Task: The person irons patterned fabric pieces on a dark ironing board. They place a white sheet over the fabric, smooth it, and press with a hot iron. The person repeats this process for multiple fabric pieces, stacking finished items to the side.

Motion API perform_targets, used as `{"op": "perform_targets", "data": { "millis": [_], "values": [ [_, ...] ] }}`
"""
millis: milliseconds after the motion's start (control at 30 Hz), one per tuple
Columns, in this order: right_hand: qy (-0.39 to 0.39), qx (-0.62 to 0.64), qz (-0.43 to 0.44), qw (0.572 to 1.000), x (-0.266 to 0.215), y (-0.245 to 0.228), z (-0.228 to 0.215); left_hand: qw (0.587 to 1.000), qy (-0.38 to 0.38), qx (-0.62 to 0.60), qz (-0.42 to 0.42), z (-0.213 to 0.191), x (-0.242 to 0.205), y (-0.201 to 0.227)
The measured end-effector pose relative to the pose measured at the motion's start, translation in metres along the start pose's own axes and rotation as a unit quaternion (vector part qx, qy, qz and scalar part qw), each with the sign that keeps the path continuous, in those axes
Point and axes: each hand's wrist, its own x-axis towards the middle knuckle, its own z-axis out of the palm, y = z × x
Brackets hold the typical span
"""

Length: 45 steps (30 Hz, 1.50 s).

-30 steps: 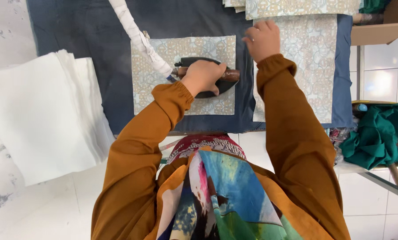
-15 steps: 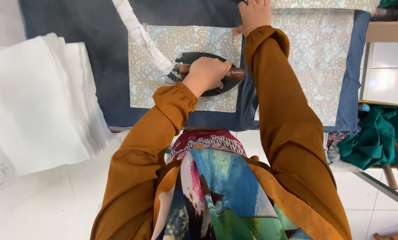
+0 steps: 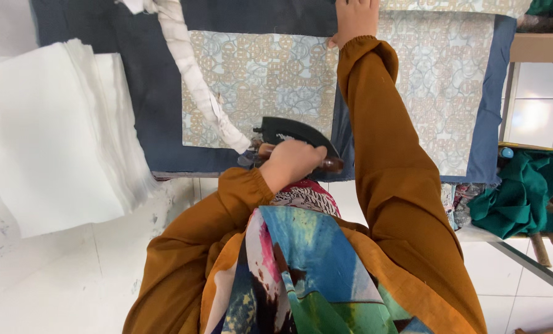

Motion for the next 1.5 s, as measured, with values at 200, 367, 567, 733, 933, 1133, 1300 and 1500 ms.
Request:
{"op": "perform_targets", "data": {
  "millis": [200,367,567,733,933,1133,1300,1500],
  "values": [
    [0.056,0.205,0.003,0.977,-0.030,0.007,-0.059,0.998,-0.045,-0.026,0.036,-0.023,-0.040,0.003],
    [0.095,0.315,-0.043,0.943,-0.141,-0.015,-0.150,0.999,-0.015,0.005,-0.029,-0.061,-0.068,-0.041],
    [-0.038,0.291,-0.094,0.951,-0.244,-0.093,-0.204,0.997,0.047,0.030,-0.047,-0.051,-0.074,-0.080],
    [-0.041,0.242,-0.031,0.969,-0.262,-0.112,-0.206,0.989,0.124,0.058,-0.049,-0.030,-0.076,-0.125],
    [-0.031,0.219,0.016,0.975,-0.272,-0.124,-0.200,0.967,0.159,0.183,-0.084,-0.121,-0.116,-0.261],
    [-0.019,0.341,0.136,0.930,-0.262,-0.128,-0.187,0.894,0.299,0.193,-0.271,-0.143,-0.146,-0.347],
    [-0.043,0.368,0.223,0.902,-0.253,-0.142,-0.182,0.812,0.446,0.215,-0.309,-0.101,-0.122,-0.361],
    [-0.019,0.338,0.215,0.916,-0.250,-0.144,-0.175,0.779,0.566,-0.067,-0.261,-0.007,-0.142,-0.274]
  ]
}}
